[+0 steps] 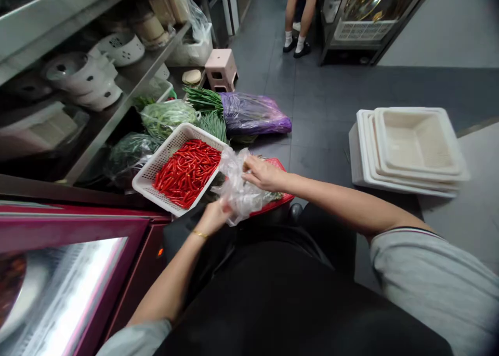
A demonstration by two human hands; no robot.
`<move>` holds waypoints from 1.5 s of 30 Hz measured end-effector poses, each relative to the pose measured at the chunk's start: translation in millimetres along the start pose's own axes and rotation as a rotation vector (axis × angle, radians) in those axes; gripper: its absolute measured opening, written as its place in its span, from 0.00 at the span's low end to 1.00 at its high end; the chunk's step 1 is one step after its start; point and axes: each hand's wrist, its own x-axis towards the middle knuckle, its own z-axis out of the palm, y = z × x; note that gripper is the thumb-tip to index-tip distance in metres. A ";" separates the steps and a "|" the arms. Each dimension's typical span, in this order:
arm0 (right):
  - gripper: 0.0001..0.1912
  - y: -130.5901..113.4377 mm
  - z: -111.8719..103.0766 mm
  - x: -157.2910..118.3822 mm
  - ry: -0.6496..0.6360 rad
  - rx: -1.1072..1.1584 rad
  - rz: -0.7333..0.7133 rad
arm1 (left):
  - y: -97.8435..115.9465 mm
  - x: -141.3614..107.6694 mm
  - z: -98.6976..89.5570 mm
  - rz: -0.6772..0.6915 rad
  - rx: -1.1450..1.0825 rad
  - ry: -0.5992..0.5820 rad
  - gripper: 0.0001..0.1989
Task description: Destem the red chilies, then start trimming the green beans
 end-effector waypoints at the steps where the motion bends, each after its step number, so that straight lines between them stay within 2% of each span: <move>1: 0.11 6.6 10.0 -5.4 -0.040 -0.001 0.048 | -4.0 -7.3 -17.9 -0.018 0.057 0.105 0.20; 3: 0.20 14.4 33.7 -16.3 -0.111 -0.027 0.139 | -0.3 -17.4 -45.3 -0.047 0.169 0.439 0.25; 4: 0.25 14.4 46.0 -20.1 -0.164 -0.052 0.174 | 6.6 -18.1 -51.4 -0.005 0.190 0.493 0.27; 5: 0.29 12.5 57.2 -22.3 -0.230 -0.081 0.206 | 15.0 -15.3 -51.3 0.077 0.187 0.427 0.27; 7: 0.26 8.6 71.2 -23.7 -0.361 -0.134 0.275 | 29.4 -0.6 -34.6 0.263 0.166 0.104 0.27; 8: 0.22 10.0 71.4 -25.1 -0.397 -0.152 0.319 | 32.7 9.2 -20.8 0.300 0.178 -0.016 0.26; 9: 0.19 14.9 65.7 -28.5 -0.398 -0.169 0.377 | 32.8 18.9 -5.9 0.292 0.205 -0.088 0.27; 11: 0.18 34.5 34.6 -45.2 -0.293 -0.227 0.538 | 25.4 33.4 21.7 0.238 0.243 -0.121 0.33; 14: 0.18 66.2 -50.5 -88.9 -0.005 -0.430 0.821 | 11.3 38.6 47.4 0.270 0.219 -0.094 0.41; 16: 0.17 69.9 -108.1 -112.5 0.163 -0.564 0.959 | 7.9 37.8 55.1 0.369 0.170 -0.085 0.40; 17: 0.16 64.4 -128.1 -117.8 0.278 -0.643 1.013 | 7.7 38.7 57.3 0.410 0.135 -0.073 0.38; 18: 0.16 54.7 -138.2 -117.9 0.423 -0.720 1.015 | 7.8 41.1 58.6 0.430 0.094 -0.048 0.36; 19: 0.20 42.0 -136.9 -113.1 0.528 -0.756 0.935 | 7.6 45.0 59.2 0.424 0.050 -0.008 0.34; 20: 0.25 27.9 -123.7 -104.1 0.577 -0.748 0.800 | 6.7 50.2 59.1 0.393 0.003 0.042 0.32; 21: 0.30 14.5 -100.0 -91.9 0.517 -0.696 0.642 | 5.1 56.0 58.2 0.343 -0.043 0.101 0.29; 22: 0.31 3.4 -68.7 -78.0 0.310 -0.638 0.492 | 2.8 61.7 56.5 0.286 -0.087 0.165 0.25; 23: 0.29 -3.9 -33.9 -63.8 0.039 -0.588 0.394 | 0.1 66.4 54.0 0.236 -0.127 0.221 0.22; 24: 0.24 -6.6 -0.1 -51.1 -0.202 -0.538 0.354 | -2.5 69.6 50.9 0.200 -0.163 0.268 0.19; 25: 0.18 -4.5 28.4 -41.0 -0.398 -0.484 0.341 | -4.7 70.7 47.5 0.184 -0.190 0.307 0.17; 26: 0.12 2.0 48.1 -34.5 -0.573 -0.411 0.354 | -6.2 70.0 44.4 0.192 -0.200 0.328 0.15; 27: 0.11 11.8 57.1 -31.8 -0.641 -0.376 0.417 | -6.8 67.8 42.0 0.229 -0.189 0.317 0.14; 28: 0.11 23.6 55.2 -32.5 -0.575 -0.380 0.488 | -6.2 64.9 40.8 0.294 -0.158 0.263 0.12; 29: 0.12 36.3 43.6 -35.9 -0.462 -0.389 0.556 | -4.3 62.0 41.0 0.376 -0.107 0.166 0.12; 31: 0.14 60.2 1.6 -47.5 -0.253 -0.344 0.601 | 3.4 59.3 46.3 0.517 0.062 -0.119 0.13; 33: 0.13 77.6 -44.8 -61.9 -0.101 -0.314 0.659 | 16.5 62.6 56.2 0.515 0.288 -0.374 0.19; 35: 0.13 86.1 -77.3 -76.2 -0.027 -0.353 0.740 | 34.7 70.6 66.4 0.412 0.490 -0.535 0.21; 37: 0.11 83.7 -90.4 -87.9 -0.009 -0.454 0.823 | 55.3 81.3 72.4 0.372 0.581 -0.698 0.17; 39: 0.11 69.4 -87.9 -93.3 0.054 -0.565 0.822 | 73.3 94.2 72.5 0.426 0.548 -0.837 0.10; 40: 0.12 58.8 -82.5 -92.2 0.106 -0.591 0.764 | 79.4 101.8 70.9 0.457 0.495 -0.856 0.09; 41: 0.13 47.4 -74.9 -88.1 0.154 -0.581 0.666 | 82.8 110.4 69.0 0.469 0.436 -0.821 0.09; 42: 0.13 36.9 -65.4 -80.6 0.177 -0.529 0.539 | 83.2 119.7 67.5 0.453 0.391 -0.736 0.09; 44: 0.12 25.5 -42.0 -57.5 0.073 -0.336 0.299 | 76.1 138.9 67.7 0.356 0.373 -0.523 0.12; 45: 0.12 27.1 -29.0 -43.8 -0.014 -0.252 0.245 | 69.6 147.5 70.2 0.292 0.401 -0.442 0.13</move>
